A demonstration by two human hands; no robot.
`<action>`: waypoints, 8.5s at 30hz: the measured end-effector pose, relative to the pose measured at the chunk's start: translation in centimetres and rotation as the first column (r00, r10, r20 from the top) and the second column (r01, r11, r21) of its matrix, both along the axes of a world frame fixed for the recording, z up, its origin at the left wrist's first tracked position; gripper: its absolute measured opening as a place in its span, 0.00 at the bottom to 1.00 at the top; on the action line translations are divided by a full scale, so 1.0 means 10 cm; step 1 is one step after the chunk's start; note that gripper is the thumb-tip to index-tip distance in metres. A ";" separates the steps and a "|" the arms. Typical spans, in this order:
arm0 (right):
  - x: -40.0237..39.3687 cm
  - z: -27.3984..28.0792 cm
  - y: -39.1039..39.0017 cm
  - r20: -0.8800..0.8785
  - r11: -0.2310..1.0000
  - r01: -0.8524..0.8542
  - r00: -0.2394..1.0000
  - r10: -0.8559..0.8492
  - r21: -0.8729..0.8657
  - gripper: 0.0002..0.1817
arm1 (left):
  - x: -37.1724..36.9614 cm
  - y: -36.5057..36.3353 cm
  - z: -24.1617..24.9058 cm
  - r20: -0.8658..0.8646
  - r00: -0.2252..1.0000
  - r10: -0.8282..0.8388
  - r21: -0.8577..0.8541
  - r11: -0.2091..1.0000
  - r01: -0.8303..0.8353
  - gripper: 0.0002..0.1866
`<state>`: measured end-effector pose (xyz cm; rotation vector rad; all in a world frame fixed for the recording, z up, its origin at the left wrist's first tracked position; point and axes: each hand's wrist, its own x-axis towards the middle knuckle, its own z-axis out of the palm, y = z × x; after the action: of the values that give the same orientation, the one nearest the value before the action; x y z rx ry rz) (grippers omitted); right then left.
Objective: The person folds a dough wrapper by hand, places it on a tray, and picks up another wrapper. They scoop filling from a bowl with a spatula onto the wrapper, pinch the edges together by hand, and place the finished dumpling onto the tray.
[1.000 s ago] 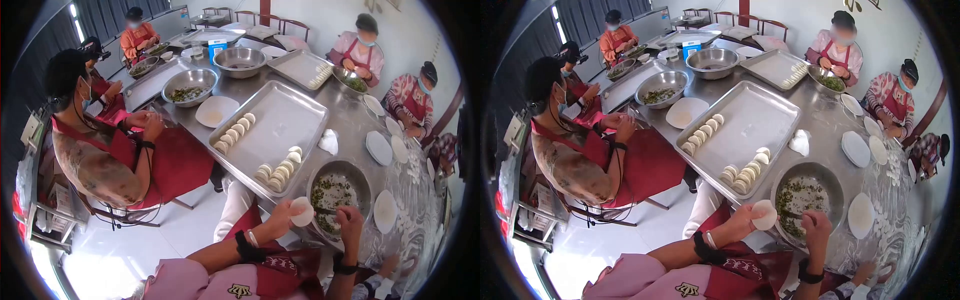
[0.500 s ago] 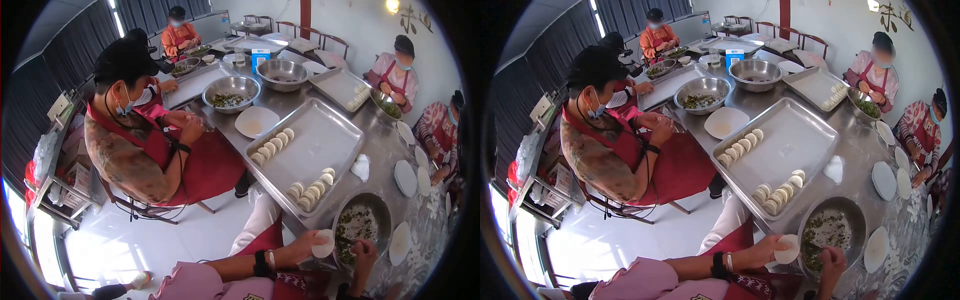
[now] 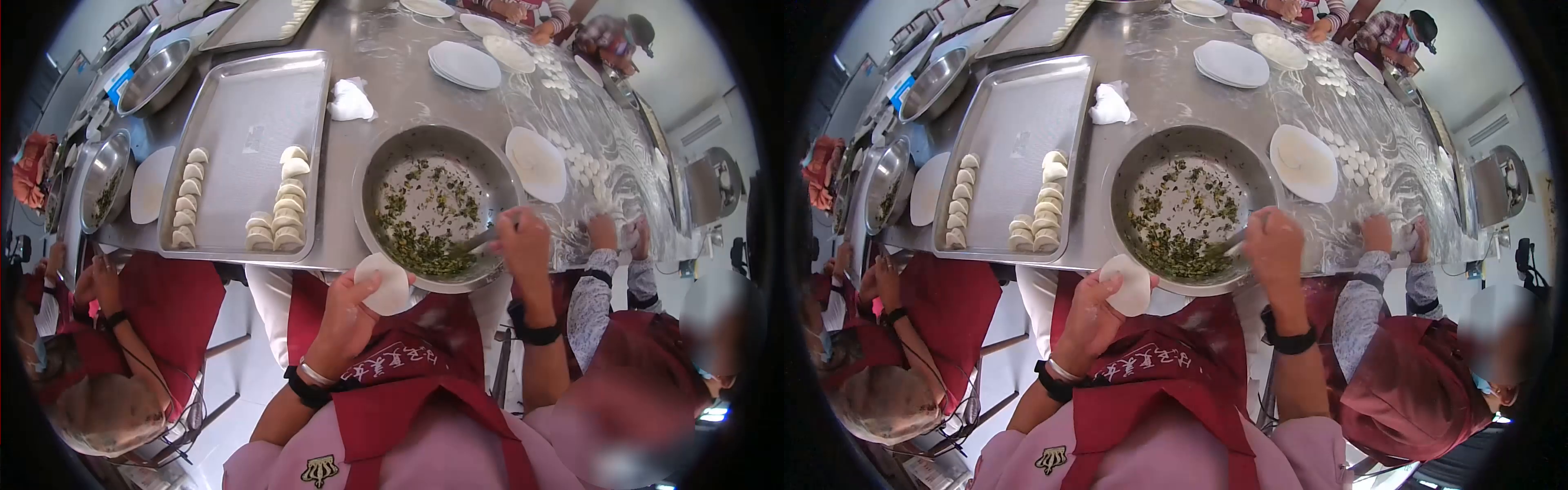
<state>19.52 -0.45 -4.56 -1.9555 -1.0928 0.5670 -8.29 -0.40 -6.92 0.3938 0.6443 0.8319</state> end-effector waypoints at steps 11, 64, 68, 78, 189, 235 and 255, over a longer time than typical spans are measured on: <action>0.10 -0.08 0.22 -0.130 0.987 0.015 0.991 0.006 0.161 0.13 | -0.11 -0.02 0.03 -0.090 0.993 0.082 0.016 0.997 -0.081 0.21; 0.36 0.10 0.09 0.010 0.996 -0.076 0.997 0.076 -0.047 0.11 | -0.05 0.23 0.11 0.165 0.963 0.212 -0.008 0.977 -0.214 0.24; 0.07 -0.08 0.17 -0.403 0.997 -0.046 0.915 0.018 -0.060 0.10 | -0.03 0.22 0.05 0.169 0.957 0.235 -0.013 0.972 -0.236 0.24; -0.28 -0.40 0.30 -0.923 0.993 -0.023 0.373 -0.096 -0.113 0.12 | 0.00 0.18 0.06 0.122 0.962 0.245 0.022 0.968 -0.249 0.25; -0.64 0.28 -0.45 0.228 0.809 -0.364 0.930 0.288 0.462 0.08 | 0.39 0.47 0.26 0.285 0.947 0.145 0.004 0.988 -0.152 0.24; -0.68 -0.02 -0.71 0.569 0.826 -0.563 0.671 0.475 -0.026 0.13 | 0.25 0.18 0.34 0.177 0.981 0.081 -0.004 0.997 -0.082 0.23; -0.79 0.53 -0.41 0.433 0.656 -0.510 0.852 0.295 0.557 0.11 | 0.38 -0.12 0.70 -0.045 0.987 -0.154 0.315 0.935 0.161 0.25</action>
<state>11.58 -4.53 0.75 -1.1794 -1.6872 0.0525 -4.52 -1.64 0.11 0.7388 0.4888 0.7796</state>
